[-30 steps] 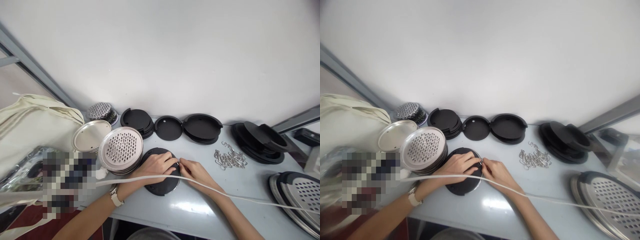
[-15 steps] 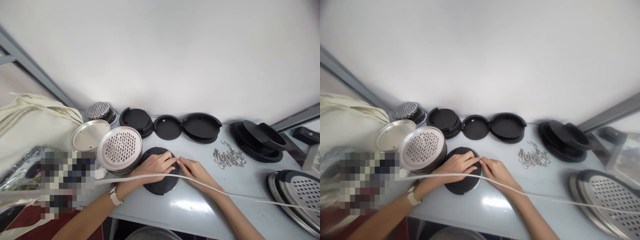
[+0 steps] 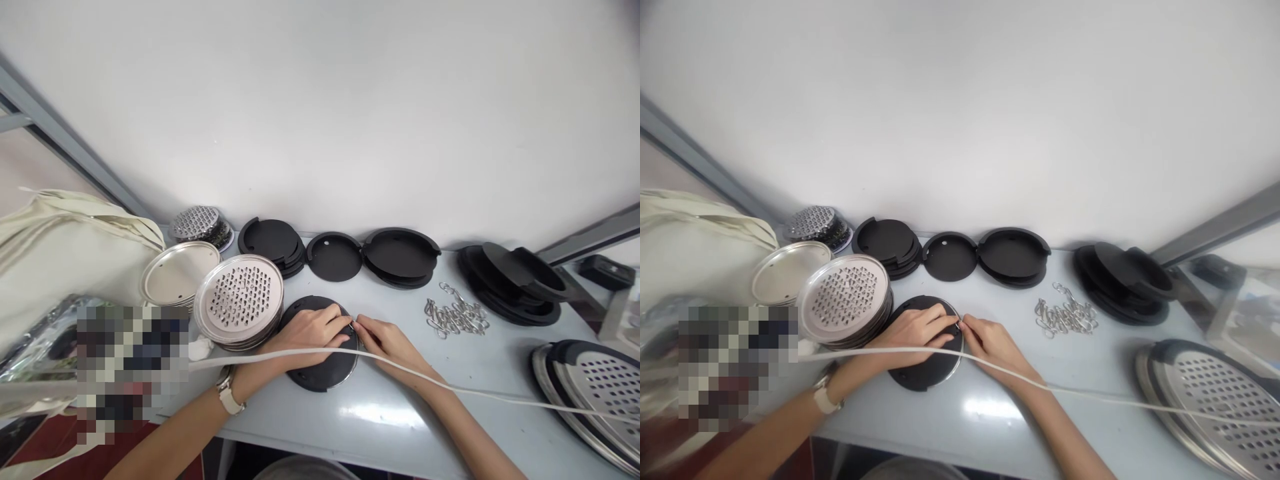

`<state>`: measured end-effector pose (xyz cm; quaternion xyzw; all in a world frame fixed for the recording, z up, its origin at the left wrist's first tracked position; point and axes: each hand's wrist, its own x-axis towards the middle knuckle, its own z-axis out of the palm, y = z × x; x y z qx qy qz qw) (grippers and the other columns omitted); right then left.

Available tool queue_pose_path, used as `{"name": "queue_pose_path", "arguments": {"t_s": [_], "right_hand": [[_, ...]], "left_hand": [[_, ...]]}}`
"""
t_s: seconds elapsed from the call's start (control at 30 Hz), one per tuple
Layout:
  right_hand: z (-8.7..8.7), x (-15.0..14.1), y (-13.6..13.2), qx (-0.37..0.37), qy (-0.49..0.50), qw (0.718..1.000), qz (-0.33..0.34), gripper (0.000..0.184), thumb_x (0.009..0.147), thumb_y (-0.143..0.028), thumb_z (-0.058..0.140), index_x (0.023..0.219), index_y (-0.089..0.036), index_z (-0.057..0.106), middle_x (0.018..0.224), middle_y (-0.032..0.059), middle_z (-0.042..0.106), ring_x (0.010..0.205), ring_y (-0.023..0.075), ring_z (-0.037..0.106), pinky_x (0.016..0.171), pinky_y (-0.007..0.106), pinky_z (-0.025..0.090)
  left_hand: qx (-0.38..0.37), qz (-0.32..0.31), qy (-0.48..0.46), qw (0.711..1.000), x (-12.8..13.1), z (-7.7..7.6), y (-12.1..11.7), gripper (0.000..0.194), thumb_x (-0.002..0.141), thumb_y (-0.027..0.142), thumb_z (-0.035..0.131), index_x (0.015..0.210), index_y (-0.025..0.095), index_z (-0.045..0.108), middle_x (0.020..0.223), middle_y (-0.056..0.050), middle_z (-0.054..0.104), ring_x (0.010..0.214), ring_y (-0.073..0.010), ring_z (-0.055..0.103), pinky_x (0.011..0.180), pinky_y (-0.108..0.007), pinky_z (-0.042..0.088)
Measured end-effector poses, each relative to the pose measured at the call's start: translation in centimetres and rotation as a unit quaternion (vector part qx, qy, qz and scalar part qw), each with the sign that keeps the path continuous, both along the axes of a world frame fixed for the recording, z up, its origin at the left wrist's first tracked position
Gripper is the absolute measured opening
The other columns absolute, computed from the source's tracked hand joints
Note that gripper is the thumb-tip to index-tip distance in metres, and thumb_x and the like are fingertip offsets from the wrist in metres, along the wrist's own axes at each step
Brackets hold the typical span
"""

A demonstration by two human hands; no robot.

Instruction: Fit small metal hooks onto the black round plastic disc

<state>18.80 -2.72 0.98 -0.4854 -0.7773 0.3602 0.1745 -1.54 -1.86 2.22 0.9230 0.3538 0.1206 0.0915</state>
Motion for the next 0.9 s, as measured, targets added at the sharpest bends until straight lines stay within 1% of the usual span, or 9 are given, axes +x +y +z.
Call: {"name": "queue_pose_path", "arguments": {"t_s": [0.17, 0.4, 0.7, 0.9], "right_hand": [[-0.10, 0.01, -0.02, -0.001, -0.001, 1.000, -0.006, 0.030, 0.097, -0.034, 0.031, 0.070, -0.021, 0.036, 0.060, -0.0043, 0.045, 0.054, 0.0118, 0.044, 0.054, 0.024, 0.030], [-0.52, 0.12, 0.15, -0.012, -0.010, 1.000, -0.007, 0.032, 0.095, -0.034, 0.035, 0.066, -0.020, 0.029, 0.057, -0.0058, 0.036, 0.052, 0.0099, 0.035, 0.051, 0.023, 0.025], [-0.20, 0.14, 0.06, -0.018, -0.015, 1.000, -0.006, 0.032, 0.096, -0.035, 0.034, 0.067, -0.021, 0.030, 0.058, -0.0054, 0.039, 0.053, 0.0100, 0.036, 0.051, 0.023, 0.026], [-0.41, 0.15, 0.03, -0.017, -0.002, 1.000, -0.007, 0.031, 0.095, -0.036, 0.034, 0.068, -0.021, 0.032, 0.058, -0.0058, 0.038, 0.052, 0.0099, 0.035, 0.050, 0.022, 0.027]], "left_hand": [[-0.004, 0.010, 0.004, 1.000, -0.01, -0.09, -0.04, 0.027, 0.097, 0.034, 0.035, 0.113, 0.019, 0.051, 0.096, -0.003, 0.055, 0.077, -0.0159, 0.056, 0.067, -0.029, 0.047], [0.004, -0.013, 0.001, 1.000, -0.10, -0.20, -0.02, 0.028, 0.098, 0.031, 0.031, 0.108, 0.018, 0.053, 0.095, -0.004, 0.054, 0.078, -0.0140, 0.056, 0.067, -0.026, 0.046], [0.009, -0.011, -0.002, 1.000, 0.00, -0.26, 0.00, 0.027, 0.098, 0.032, 0.032, 0.105, 0.017, 0.054, 0.094, -0.004, 0.054, 0.074, -0.0138, 0.055, 0.065, -0.026, 0.045], [0.001, -0.009, 0.000, 1.000, -0.04, 0.01, -0.01, 0.026, 0.098, 0.031, 0.032, 0.104, 0.018, 0.053, 0.093, -0.004, 0.054, 0.075, -0.0136, 0.055, 0.065, -0.026, 0.045]]}}
